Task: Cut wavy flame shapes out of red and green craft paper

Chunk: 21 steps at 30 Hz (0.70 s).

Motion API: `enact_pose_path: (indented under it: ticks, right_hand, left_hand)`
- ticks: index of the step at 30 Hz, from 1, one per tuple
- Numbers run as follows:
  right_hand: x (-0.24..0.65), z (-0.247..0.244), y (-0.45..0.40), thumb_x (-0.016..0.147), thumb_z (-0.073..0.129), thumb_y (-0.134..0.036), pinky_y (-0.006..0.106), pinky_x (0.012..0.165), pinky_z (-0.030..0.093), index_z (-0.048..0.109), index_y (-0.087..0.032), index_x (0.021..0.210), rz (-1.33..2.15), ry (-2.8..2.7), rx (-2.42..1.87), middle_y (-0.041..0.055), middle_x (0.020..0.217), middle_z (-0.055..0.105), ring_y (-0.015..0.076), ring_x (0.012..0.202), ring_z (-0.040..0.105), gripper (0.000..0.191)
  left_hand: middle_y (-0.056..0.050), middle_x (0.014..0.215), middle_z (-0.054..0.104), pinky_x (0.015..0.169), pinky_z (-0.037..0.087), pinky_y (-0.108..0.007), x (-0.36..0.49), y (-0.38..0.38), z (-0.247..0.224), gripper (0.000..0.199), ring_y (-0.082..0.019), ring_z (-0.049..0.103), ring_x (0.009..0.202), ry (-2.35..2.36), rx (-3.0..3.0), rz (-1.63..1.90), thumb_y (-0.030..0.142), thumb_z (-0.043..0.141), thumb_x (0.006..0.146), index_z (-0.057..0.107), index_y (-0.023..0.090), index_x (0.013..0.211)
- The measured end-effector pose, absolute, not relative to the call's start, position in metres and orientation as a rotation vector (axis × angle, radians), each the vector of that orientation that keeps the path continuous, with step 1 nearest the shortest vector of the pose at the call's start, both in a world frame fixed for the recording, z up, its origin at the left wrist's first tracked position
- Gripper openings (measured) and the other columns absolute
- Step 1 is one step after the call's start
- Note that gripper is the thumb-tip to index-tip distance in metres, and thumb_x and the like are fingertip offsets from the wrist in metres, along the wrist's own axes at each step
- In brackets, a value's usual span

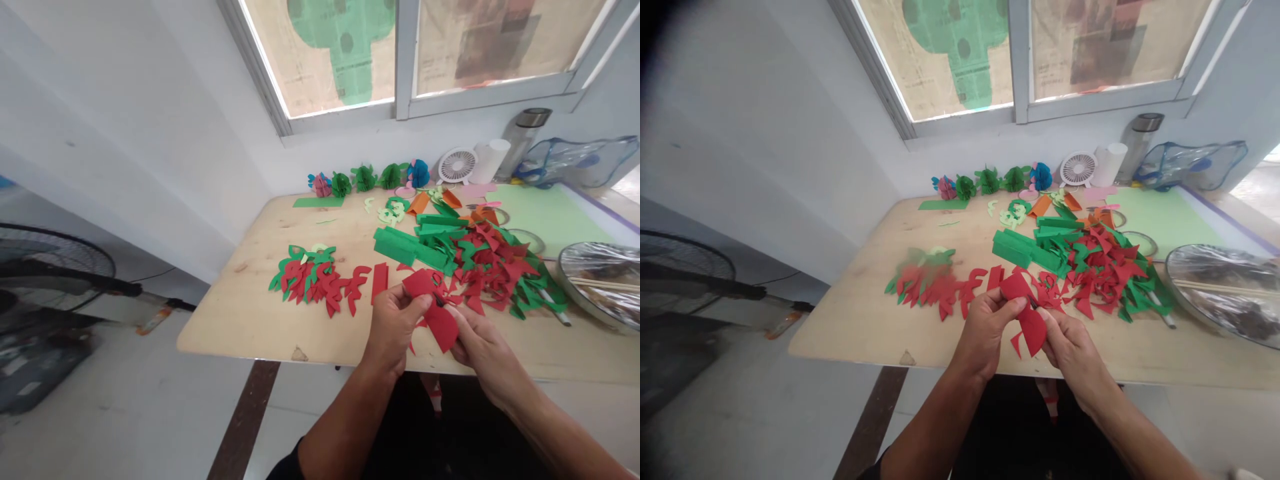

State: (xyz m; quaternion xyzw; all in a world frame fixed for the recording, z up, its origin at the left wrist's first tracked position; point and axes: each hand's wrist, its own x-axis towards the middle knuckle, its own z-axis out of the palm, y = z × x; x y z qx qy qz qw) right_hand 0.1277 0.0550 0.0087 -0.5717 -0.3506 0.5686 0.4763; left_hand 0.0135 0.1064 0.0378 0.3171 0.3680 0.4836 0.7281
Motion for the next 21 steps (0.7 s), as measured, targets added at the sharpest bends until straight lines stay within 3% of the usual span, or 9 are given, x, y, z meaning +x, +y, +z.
enact_pose_path:
  ticks: [7, 21]
  right_hand:
    - [0.145, 0.008, 0.055, 0.082, 0.053, -0.056, 0.022, 0.04, 0.014, 0.04, -0.02, 0.06, 1.396, -0.869, -1.349, -0.0072, 0.052, 0.026, 0.0076, 0.046, 0.017, 0.044]
    - [0.167, 0.002, 0.055, 0.084, 0.05, -0.056, 0.024, 0.041, 0.015, 0.042, -0.021, 0.063, 1.439, -0.901, -1.297, -0.0066, 0.052, 0.029, 0.0086, 0.045, 0.021, 0.042]
  left_hand:
    - [-0.006, 0.073, 0.071, 0.074, 0.047, -0.03, 0.023, 0.114, 0.036, 0.021, -0.015, 0.062, 0.068, 0.843, 0.847, 0.921, 0.022, 0.072, 0.061, 0.072, 0.012, 0.08]
    - [-0.005, 0.071, 0.069, 0.079, 0.046, -0.033, 0.037, 0.124, 0.043, 0.023, -0.017, 0.063, 0.073, 0.836, 0.99, 0.771, 0.025, 0.075, 0.059, 0.072, 0.013, 0.079]
